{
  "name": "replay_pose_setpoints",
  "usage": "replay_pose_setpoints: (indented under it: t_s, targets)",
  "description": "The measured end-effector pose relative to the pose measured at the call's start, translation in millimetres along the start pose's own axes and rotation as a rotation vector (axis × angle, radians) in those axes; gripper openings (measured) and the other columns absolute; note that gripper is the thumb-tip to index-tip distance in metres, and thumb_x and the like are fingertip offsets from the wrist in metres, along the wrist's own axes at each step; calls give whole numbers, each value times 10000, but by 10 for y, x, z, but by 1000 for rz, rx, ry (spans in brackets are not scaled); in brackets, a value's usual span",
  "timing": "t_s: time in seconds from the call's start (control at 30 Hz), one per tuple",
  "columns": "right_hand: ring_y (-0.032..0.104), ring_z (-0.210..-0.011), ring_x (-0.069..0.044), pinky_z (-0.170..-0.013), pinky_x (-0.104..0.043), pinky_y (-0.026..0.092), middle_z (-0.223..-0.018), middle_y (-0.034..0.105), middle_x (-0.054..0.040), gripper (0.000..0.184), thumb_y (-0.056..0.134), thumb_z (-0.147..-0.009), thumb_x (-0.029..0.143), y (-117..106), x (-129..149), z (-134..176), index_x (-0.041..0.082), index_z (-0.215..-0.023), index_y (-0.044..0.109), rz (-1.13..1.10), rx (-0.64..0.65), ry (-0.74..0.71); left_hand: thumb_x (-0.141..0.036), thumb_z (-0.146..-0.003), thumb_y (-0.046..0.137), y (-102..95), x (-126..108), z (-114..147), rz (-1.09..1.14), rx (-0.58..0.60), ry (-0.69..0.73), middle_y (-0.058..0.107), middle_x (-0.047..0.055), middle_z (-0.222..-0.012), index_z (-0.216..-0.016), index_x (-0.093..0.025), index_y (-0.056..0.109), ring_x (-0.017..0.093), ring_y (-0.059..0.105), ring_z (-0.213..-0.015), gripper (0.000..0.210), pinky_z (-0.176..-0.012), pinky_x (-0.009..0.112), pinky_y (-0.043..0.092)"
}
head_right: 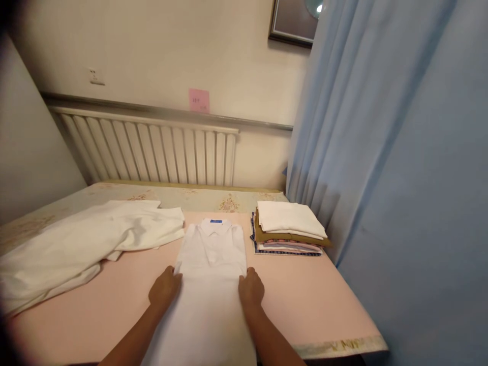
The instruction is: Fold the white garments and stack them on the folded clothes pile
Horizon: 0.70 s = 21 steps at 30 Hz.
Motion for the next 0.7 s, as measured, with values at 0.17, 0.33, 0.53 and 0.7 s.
replay_pose_setpoints:
  t_s: [0.17, 0.33, 0.53, 0.7]
  targets:
    - [638, -933, -231, -825, -306, 434, -1012, 688, -119, 285, 411, -910, 202, 74, 39, 35, 130, -1100, 611, 77, -99, -123, -399, -890, 331, 69, -36, 37, -54, -61, 20, 693, 114, -943, -964, -229, 533, 287, 648, -891, 274, -672, 369, 442]
    - [642, -893, -228, -790, -300, 439, -953, 689, -109, 270, 401, -912, 182, 138, 80, -79, 138, -1062, 621, 96, -141, -157, -378, -903, 318, 79, -97, -57, -92, -89, 49, 688, 113, -928, -936, -224, 524, 278, 639, -867, 259, -664, 361, 428]
    - [638, -864, -231, -775, -307, 439, -924, 688, -109, 262, 395, -914, 175, 186, 155, -270, 132, -1031, 626, 76, -189, -188, -368, -918, 270, 83, -183, -219, -97, -120, 79, 680, 108, -895, -932, -223, 513, 272, 635, -828, 283, -631, 352, 408]
    - [639, -854, -219, -756, -289, 428, -909, 690, -95, 234, 413, -915, 174, 253, 218, -447, 148, -1013, 624, 82, -185, -183, -362, -918, 263, 91, -240, -386, -99, -134, 89, 679, 108, -898, -922, -224, 510, 274, 631, -836, 283, -632, 354, 399]
Point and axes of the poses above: each hand's wrist, its own z-axis away from the middle knuckle, its own y-axis out of the palm, x = y × z, the point moved 4 cm from there along -z, towards the middle knuckle
